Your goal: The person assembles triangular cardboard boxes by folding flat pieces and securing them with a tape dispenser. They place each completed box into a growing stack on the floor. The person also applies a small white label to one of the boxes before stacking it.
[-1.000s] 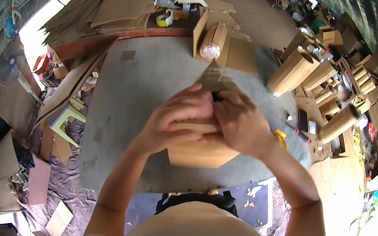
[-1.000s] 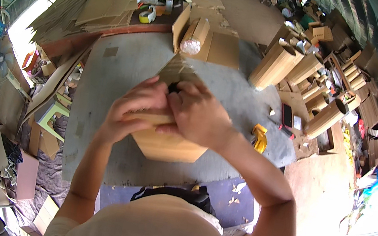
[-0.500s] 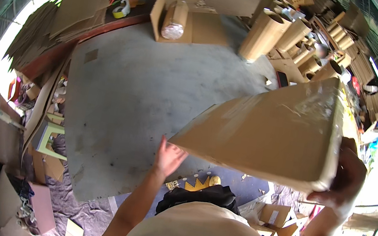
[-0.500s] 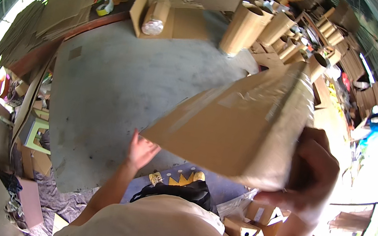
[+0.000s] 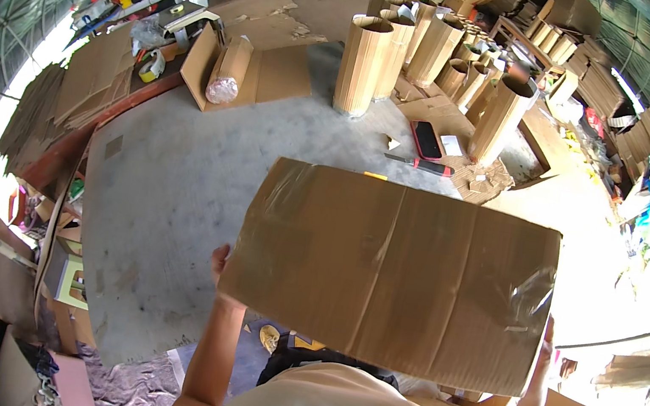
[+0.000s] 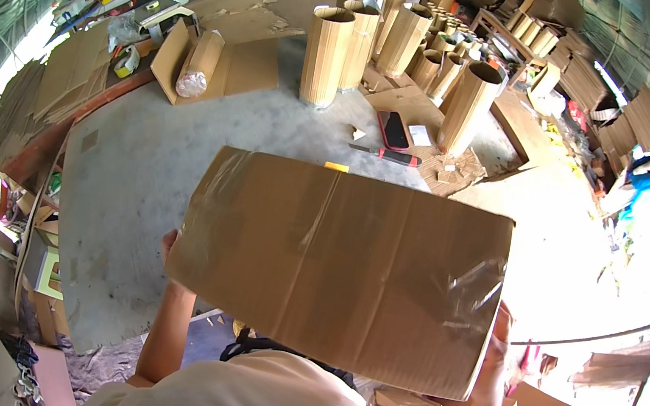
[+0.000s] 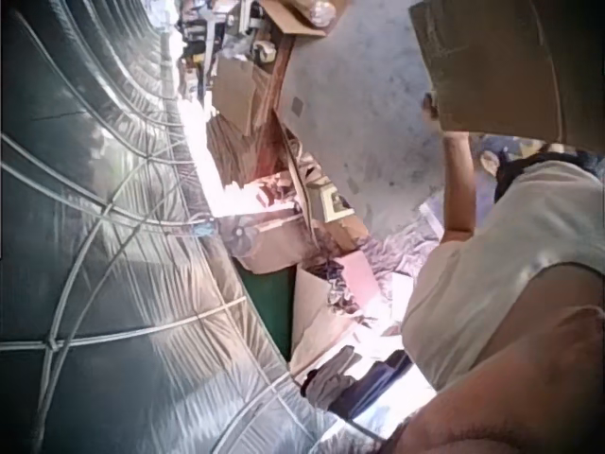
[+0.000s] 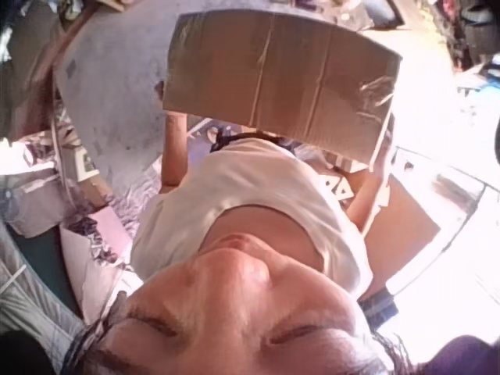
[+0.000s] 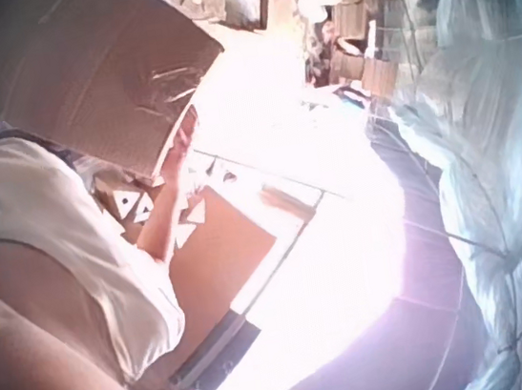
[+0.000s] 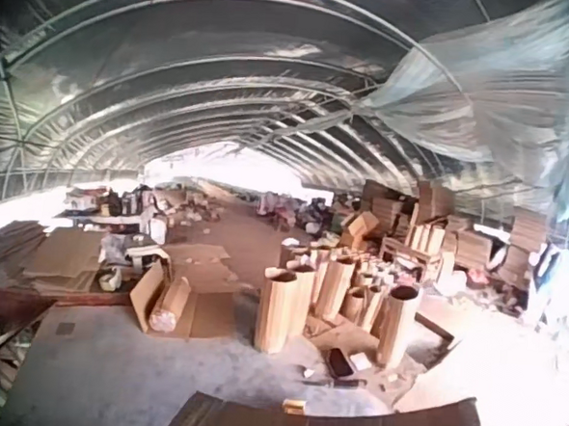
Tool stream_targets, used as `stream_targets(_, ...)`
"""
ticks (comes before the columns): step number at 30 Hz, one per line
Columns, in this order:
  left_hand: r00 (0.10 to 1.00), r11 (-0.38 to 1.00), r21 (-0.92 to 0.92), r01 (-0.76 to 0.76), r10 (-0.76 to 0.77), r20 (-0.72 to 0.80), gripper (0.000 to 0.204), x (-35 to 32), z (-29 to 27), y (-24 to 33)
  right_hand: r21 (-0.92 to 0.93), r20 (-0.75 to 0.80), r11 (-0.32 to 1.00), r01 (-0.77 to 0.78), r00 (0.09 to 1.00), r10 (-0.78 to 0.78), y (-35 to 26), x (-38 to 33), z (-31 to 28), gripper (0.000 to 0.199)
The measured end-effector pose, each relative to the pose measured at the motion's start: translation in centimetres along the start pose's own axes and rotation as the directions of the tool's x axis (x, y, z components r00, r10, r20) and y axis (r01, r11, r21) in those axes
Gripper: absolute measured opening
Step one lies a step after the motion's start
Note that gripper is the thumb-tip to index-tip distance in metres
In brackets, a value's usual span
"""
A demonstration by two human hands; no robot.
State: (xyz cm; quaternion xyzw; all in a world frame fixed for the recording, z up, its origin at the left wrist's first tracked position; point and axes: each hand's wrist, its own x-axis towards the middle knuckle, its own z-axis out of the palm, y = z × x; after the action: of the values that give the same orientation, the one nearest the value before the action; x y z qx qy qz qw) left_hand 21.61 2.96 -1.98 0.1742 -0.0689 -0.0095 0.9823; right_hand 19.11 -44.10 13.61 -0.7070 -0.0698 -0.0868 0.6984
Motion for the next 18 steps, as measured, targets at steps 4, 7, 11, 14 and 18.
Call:
stream_targets(4, 0.999, 0.983, 0.184, -0.022, 0.028, -0.033, 0.071, -1.2, 1.3, -1.7, 0.270, -0.044, 0.956, -0.115, 0.990, 0.131, 4.7, 1.0, -3.7, 0.051)
stream_targets(7, 0.988, 0.921, 0.387, -0.043, 0.098, -0.121, 0.078, -2.3, 2.8, -4.4, 0.410, -0.015, 0.894, -0.184, 0.978, 0.208, 6.8, 2.3, -5.6, 0.042)
stream_targets(11, 0.981, 0.891, 0.450, -0.064, 0.140, -0.137, 0.086, -1.7, 5.5, -6.1, 0.555, 0.120, 0.777, -0.296, 0.953, 0.277, 9.0, 4.2, -7.1, 0.039)
stream_targets(14, 0.968, 0.840, 0.538, -0.074, 0.191, -0.165, 0.085, -2.5, 5.4, -4.5, 0.254, 0.314, 0.941, -0.224, 0.939, 0.139, 7.0, 6.7, -4.5, 0.056)
stream_targets(18, 0.929, 0.723, 0.684, -0.095, 0.311, -0.199, 0.082, -3.0, 4.8, -0.7, 0.292, 0.225, 0.939, -0.184, 0.967, 0.120, 7.4, 6.8, 1.8, 0.062)
